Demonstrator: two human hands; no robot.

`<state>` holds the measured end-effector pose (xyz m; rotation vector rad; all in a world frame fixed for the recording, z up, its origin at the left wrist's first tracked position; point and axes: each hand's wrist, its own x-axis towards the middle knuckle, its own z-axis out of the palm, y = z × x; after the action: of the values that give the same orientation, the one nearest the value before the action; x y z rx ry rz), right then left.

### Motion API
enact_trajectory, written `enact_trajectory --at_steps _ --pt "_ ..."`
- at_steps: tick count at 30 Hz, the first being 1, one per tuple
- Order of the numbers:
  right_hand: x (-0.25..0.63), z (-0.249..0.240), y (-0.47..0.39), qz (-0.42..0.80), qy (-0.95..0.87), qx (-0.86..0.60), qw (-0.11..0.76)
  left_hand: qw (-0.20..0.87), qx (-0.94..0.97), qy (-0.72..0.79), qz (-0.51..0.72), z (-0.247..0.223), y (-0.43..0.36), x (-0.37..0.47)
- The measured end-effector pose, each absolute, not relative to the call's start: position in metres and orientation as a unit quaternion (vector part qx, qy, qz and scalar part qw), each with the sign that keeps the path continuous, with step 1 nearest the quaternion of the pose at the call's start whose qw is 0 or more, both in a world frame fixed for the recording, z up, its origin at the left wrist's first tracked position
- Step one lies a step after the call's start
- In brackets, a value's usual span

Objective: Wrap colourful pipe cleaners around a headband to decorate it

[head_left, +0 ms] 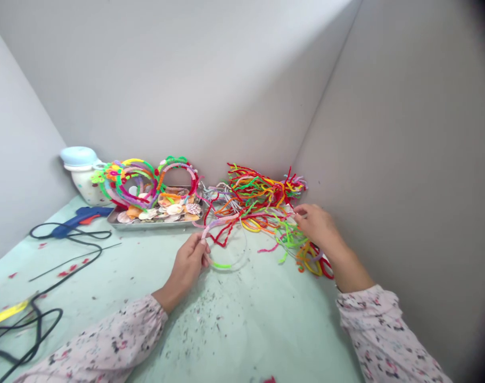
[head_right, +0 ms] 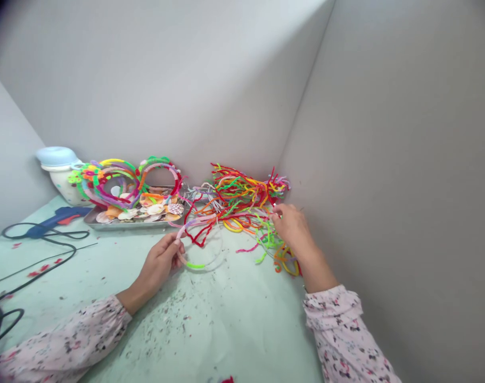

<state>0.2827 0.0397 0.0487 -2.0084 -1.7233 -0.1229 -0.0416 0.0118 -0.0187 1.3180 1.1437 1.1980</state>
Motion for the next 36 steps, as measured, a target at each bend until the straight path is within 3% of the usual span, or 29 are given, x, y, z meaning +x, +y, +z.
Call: enact_trajectory --at_steps 2,5,11,22,27,31,36 --pt "0.271 0.048 0.038 0.051 -0.678 -0.682 0.269 0.492 0.543 0.468 0.494 -0.018 0.011 -0.042" --pt "0.252 0.043 0.032 0.202 -0.743 -0.604 0.204 0.493 0.544 0.466 0.495 -0.017 0.011 -0.042" --pt "0.234 0.025 0.029 0.192 -0.753 -0.627 0.056 0.490 0.545 0.464 0.497 -0.020 0.012 -0.042" --pt "0.233 0.021 0.029 0.208 -0.774 -0.595 0.060 0.493 0.552 0.461 0.490 -0.022 0.012 -0.043" --pt "0.240 0.046 0.026 0.259 -0.721 -0.599 0.235 0.491 0.553 0.462 0.490 -0.020 0.011 -0.043" --pt "0.255 0.067 0.025 0.314 -0.603 -0.565 0.467 0.481 0.564 0.460 0.488 -0.015 0.009 -0.042" --pt "0.269 0.083 0.023 0.300 -0.514 -0.507 0.623 0.479 0.561 0.471 0.483 -0.012 0.008 -0.040"
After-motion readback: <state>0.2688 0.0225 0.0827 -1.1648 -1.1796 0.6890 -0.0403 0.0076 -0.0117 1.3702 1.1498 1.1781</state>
